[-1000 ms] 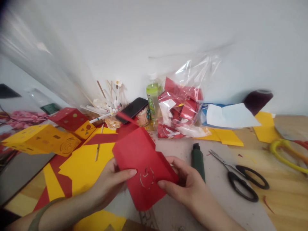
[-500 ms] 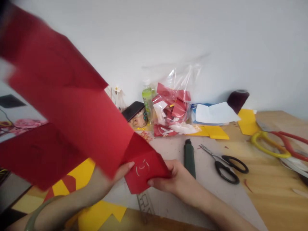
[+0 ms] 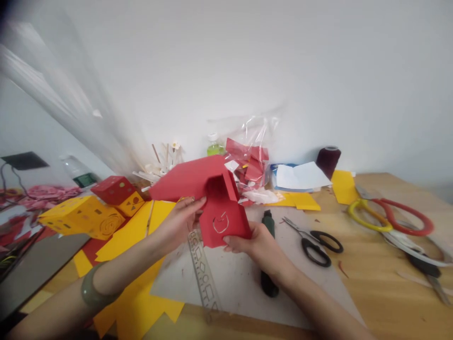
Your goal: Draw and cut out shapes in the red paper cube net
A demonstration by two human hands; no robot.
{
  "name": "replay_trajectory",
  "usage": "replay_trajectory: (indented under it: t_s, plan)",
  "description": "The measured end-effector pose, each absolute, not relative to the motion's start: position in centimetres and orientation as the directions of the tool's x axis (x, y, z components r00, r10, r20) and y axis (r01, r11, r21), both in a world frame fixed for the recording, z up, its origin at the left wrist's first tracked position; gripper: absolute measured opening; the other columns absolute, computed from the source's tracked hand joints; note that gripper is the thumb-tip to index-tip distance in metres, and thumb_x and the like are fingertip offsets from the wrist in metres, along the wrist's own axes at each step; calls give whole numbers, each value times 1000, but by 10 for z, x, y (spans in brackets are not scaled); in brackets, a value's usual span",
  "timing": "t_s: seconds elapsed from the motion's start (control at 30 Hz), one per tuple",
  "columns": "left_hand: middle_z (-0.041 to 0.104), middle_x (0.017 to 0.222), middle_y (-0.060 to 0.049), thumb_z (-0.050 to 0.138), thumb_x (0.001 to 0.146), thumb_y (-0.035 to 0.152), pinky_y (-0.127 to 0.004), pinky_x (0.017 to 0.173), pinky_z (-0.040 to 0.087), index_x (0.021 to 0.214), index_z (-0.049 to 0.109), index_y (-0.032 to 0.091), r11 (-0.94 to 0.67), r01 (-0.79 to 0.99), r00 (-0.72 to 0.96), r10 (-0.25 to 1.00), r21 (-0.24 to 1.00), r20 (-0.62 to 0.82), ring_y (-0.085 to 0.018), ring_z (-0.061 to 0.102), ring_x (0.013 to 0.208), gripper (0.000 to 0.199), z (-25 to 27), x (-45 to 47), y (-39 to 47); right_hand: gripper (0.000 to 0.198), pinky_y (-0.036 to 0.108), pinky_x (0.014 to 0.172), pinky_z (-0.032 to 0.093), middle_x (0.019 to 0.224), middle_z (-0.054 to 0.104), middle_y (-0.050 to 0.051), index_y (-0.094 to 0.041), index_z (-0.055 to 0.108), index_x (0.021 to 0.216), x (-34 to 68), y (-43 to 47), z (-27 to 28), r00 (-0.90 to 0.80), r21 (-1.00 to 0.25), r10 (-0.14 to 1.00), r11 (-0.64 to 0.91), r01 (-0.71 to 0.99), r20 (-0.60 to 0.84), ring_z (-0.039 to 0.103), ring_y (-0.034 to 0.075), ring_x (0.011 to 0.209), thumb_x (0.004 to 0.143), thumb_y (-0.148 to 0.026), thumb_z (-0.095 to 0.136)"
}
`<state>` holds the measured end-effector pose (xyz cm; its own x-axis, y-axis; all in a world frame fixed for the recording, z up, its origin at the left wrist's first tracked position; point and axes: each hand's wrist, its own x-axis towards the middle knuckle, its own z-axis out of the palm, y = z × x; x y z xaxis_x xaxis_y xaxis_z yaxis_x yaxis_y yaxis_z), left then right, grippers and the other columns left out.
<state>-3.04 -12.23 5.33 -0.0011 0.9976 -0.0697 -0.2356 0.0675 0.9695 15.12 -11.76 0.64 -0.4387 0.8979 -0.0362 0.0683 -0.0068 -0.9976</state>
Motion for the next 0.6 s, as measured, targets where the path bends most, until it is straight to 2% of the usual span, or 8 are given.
replay_trajectory:
  t_s: [0.17, 0.33, 0.47, 0.6]
  plan:
    - [64, 66, 0, 76, 67, 30, -23, 69, 47, 77, 65, 16, 9, -262, -26, 1000, 965, -16, -16, 60, 75, 20, 60, -28, -127, 32, 29, 59, 49, 67, 71, 5, -15, 67, 70, 151, -116, 8, -431, -996, 901, -17, 83, -51, 63, 15, 59, 67, -46, 74]
    - [68, 76, -4, 72, 75, 31, -22, 61, 49, 83, 62, 16, 83, -289, 22, 997, 954, -79, -14, 62, 65, 20, 53, -33, -122, 33, 30, 63, 48, 64, 69, 1, -17, 64, 75, 151, -118, 12, -401, -997, 916, 7, 81, -26, 61, 15, 60, 69, -49, 72]
    - [67, 71, -4, 63, 83, 40, -21, 54, 50, 85, 60, 16, 192, -271, 112, 980, 943, -167, -12, 61, 55, 25, 46, -38, -119, 34, 30, 63, 48, 62, 68, 2, -17, 63, 71, 152, -121, 16, -412, -995, 911, 24, 102, -20, 60, 15, 59, 71, -50, 70]
    - [71, 79, -8, 60, 84, 50, -22, 56, 51, 95, 66, 15, 240, -141, 231, 951, 960, -204, -15, 66, 62, 37, 42, -42, -123, 36, 29, 58, 47, 59, 64, 1, -17, 60, 65, 155, -120, 19, -435, -988, 901, 63, 140, -4, 57, 14, 55, 73, -52, 67]
